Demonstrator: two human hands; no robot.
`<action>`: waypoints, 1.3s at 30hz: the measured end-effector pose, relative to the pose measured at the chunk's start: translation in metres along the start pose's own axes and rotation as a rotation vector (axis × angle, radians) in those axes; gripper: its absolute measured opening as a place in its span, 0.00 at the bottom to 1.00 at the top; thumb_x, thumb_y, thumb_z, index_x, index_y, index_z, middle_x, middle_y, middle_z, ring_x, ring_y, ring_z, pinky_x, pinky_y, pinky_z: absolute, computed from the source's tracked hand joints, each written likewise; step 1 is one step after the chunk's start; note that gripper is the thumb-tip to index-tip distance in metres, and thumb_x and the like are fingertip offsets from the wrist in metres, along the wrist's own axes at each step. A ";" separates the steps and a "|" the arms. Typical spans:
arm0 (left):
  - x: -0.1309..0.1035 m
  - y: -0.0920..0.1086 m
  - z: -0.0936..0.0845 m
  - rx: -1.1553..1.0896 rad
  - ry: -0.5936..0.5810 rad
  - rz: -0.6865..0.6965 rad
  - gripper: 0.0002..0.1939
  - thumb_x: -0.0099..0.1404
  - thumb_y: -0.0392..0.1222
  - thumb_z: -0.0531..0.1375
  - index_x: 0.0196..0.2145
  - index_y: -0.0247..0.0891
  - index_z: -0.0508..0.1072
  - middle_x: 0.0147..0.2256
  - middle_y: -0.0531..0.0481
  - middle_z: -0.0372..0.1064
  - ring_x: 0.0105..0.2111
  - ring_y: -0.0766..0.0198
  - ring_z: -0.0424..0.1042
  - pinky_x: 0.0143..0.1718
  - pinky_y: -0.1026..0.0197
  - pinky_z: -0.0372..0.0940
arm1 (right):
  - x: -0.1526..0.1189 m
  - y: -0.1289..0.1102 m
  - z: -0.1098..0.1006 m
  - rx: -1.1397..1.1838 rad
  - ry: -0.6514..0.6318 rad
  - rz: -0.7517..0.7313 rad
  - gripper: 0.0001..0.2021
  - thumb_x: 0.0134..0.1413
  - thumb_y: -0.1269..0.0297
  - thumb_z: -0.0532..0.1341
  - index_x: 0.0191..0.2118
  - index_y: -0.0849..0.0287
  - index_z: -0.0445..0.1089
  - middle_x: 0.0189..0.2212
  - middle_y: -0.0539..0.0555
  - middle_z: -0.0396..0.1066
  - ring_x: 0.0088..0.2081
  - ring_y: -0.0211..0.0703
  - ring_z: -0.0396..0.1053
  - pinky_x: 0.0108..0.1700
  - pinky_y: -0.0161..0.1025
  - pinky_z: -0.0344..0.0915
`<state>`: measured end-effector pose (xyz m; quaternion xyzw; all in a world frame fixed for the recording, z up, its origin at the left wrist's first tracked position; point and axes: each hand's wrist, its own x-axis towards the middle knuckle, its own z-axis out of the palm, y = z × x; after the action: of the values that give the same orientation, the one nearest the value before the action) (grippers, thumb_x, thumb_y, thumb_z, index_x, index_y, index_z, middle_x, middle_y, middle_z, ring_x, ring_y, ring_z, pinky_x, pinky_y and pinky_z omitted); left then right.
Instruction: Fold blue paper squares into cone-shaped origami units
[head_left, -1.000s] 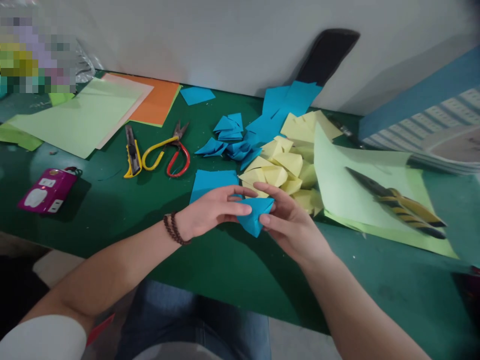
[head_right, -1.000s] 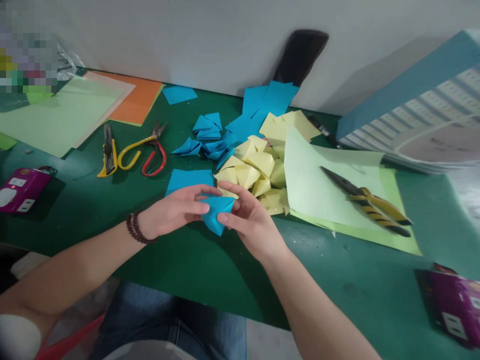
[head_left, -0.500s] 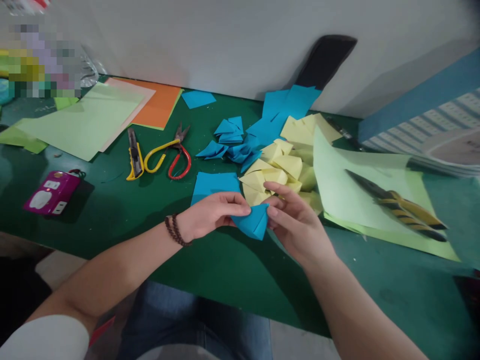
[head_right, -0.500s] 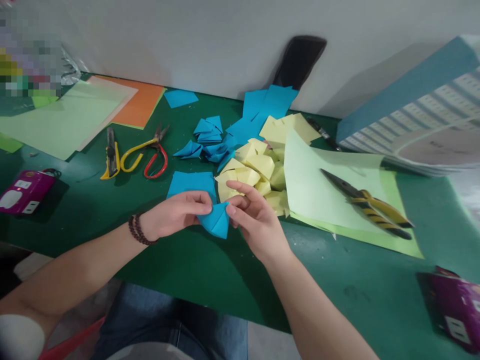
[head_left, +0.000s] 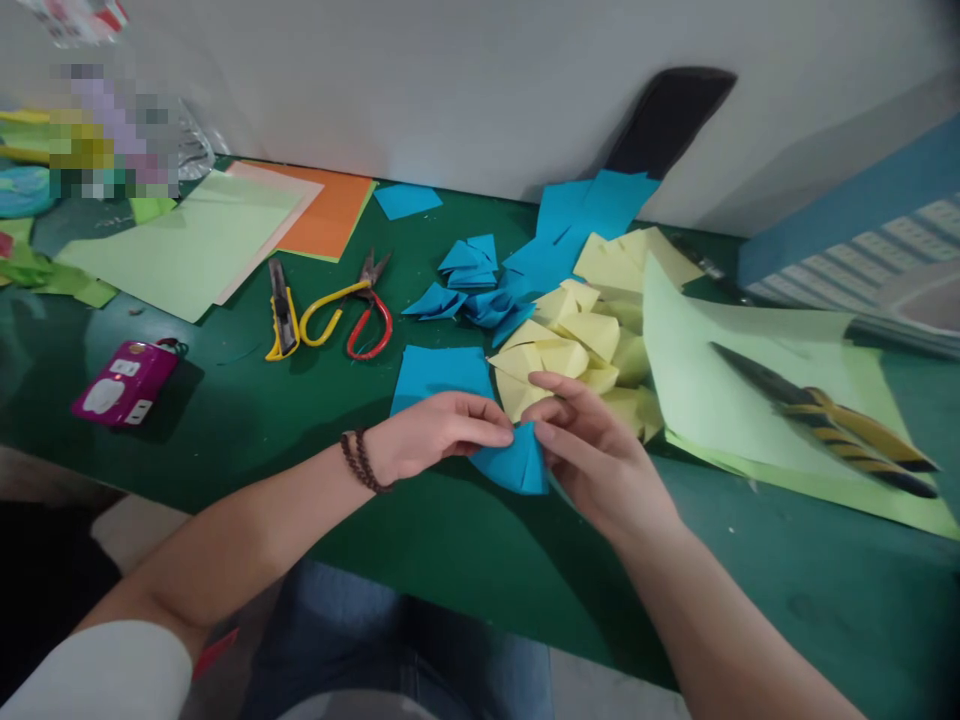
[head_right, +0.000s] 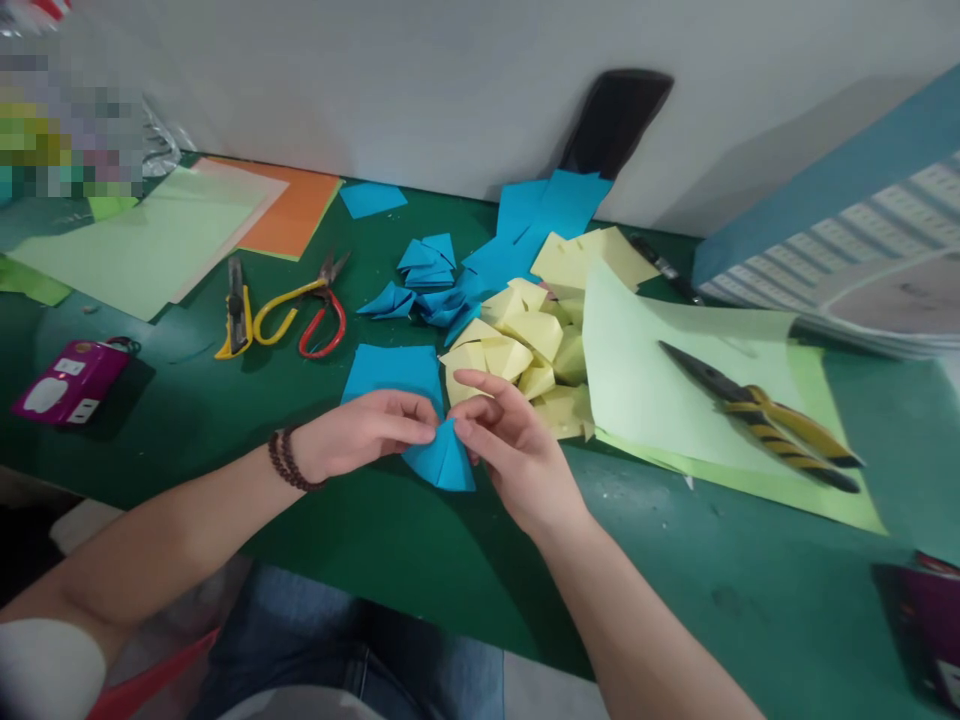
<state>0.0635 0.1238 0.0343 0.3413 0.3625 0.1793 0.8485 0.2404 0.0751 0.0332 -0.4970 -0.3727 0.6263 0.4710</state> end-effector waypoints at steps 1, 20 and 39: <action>0.000 -0.001 0.000 0.011 -0.009 0.002 0.14 0.44 0.41 0.72 0.25 0.33 0.72 0.24 0.56 0.63 0.26 0.73 0.59 0.29 0.65 0.50 | 0.000 0.000 0.000 -0.004 0.000 -0.003 0.21 0.42 0.58 0.72 0.45 0.47 0.71 0.28 0.47 0.70 0.25 0.35 0.61 0.24 0.34 0.58; 0.004 -0.004 -0.004 -0.058 0.053 0.258 0.21 0.51 0.55 0.70 0.31 0.35 0.72 0.28 0.53 0.67 0.30 0.69 0.68 0.32 0.66 0.63 | 0.001 0.004 -0.005 0.016 -0.008 -0.040 0.23 0.40 0.57 0.73 0.47 0.46 0.73 0.27 0.46 0.72 0.27 0.37 0.67 0.30 0.36 0.66; 0.038 0.039 -0.075 1.289 1.035 0.763 0.04 0.63 0.33 0.61 0.34 0.35 0.77 0.44 0.42 0.69 0.40 0.58 0.73 0.41 0.58 0.68 | 0.007 0.022 -0.014 0.080 0.067 -0.179 0.10 0.37 0.59 0.75 0.29 0.44 0.76 0.33 0.46 0.77 0.33 0.40 0.73 0.34 0.39 0.72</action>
<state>0.0318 0.2059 0.0053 0.7231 0.5908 0.3413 0.1078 0.2486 0.0760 0.0073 -0.4634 -0.3745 0.5790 0.5566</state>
